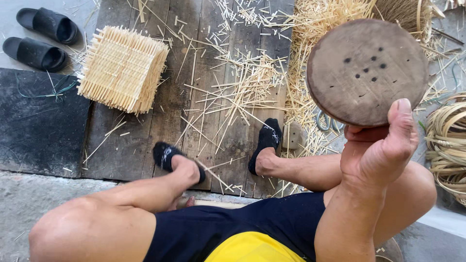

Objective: The person sits on the floor and repeatedly assembles small round bamboo baskets. They place a woven bamboo mat over a circular frame, press it into shape using a wooden block, and trim the excess mat with shears. The finished baskets are stacked nearby.

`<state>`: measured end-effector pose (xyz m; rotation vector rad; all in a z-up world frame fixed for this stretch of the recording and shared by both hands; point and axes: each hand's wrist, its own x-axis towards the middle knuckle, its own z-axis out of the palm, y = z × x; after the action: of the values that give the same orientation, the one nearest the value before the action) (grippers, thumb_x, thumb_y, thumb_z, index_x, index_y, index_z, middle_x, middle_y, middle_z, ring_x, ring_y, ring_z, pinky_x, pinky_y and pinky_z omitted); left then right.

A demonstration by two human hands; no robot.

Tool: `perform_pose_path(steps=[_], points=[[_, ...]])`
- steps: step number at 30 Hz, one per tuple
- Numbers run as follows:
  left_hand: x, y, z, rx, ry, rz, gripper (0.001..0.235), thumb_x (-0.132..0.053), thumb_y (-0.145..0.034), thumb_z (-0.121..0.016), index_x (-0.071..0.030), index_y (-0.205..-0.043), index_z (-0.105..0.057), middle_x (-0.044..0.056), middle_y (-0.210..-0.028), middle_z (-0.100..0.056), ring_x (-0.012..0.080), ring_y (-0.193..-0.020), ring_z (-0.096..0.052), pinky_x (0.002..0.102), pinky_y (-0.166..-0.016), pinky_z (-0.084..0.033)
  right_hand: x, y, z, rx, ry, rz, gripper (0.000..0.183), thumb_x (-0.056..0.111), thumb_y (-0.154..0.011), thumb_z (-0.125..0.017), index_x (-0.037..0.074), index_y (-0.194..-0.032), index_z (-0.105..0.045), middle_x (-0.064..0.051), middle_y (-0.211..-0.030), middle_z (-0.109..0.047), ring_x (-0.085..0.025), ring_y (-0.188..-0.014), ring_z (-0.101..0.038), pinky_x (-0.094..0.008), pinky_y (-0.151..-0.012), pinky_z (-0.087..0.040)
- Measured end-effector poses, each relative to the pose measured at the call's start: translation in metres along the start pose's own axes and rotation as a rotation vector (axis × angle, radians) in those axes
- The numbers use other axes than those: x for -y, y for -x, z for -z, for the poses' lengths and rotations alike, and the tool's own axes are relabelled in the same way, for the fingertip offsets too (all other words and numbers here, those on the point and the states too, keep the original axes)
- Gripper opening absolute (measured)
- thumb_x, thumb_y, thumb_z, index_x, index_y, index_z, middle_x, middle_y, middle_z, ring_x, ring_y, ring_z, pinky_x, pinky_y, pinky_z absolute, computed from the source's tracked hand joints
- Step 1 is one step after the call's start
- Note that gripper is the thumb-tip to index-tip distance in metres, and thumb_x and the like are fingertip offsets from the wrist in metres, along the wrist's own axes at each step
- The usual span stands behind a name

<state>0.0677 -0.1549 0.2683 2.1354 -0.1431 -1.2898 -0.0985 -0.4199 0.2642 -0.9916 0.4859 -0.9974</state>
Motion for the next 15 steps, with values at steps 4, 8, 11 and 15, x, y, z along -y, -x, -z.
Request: perform_pose_path(steps=[4,8,11,15], points=[[-0.031,0.027,0.009,0.016,-0.074,0.064,0.084,-0.076,-0.089,-0.038,-0.024,-0.155,-0.040,0.013,-0.157,-0.044,0.0292,-0.140,-0.047,0.045,-0.113,-0.038,0.000,0.000,0.011,0.031,0.027,0.019,0.026,0.024,-0.115,-0.061,0.007,-0.096,-0.058,-0.010,-0.084,-0.062,-0.024,-0.061,-0.055,-0.034,-0.053,-0.040],[-0.083,0.046,0.015,0.048,-0.133,0.127,0.083,-0.077,-0.090,-0.036,-0.025,-0.155,-0.040,0.012,-0.156,-0.044,0.0286,-0.141,-0.046,0.045,-0.114,-0.037,0.008,-0.002,0.025,-0.032,0.039,0.043,0.023,0.023,-0.113,-0.060,0.004,-0.100,-0.060,-0.011,-0.086,-0.064,-0.023,-0.063,-0.056,-0.034,-0.054,-0.041],[-0.122,0.048,0.016,0.075,-0.167,0.161,0.083,-0.078,-0.090,-0.035,-0.026,-0.155,-0.040,0.012,-0.156,-0.045,0.0282,-0.141,-0.046,0.045,-0.114,-0.036,0.015,-0.003,0.033,-0.091,0.052,0.059,0.023,0.026,-0.113,-0.061,0.004,-0.106,-0.062,-0.011,-0.085,-0.065,-0.023,-0.062,-0.057,-0.034,-0.052,-0.041],[-0.154,0.019,0.000,0.138,-0.173,0.084,0.083,-0.079,-0.091,-0.033,-0.026,-0.155,-0.041,0.011,-0.155,-0.046,0.0276,-0.142,-0.045,0.045,-0.115,-0.035,0.018,-0.004,0.036,-0.170,0.117,0.116,0.028,0.031,-0.113,-0.063,0.005,-0.105,-0.062,-0.012,-0.080,-0.061,-0.026,-0.061,-0.056,-0.038,-0.055,-0.044]])
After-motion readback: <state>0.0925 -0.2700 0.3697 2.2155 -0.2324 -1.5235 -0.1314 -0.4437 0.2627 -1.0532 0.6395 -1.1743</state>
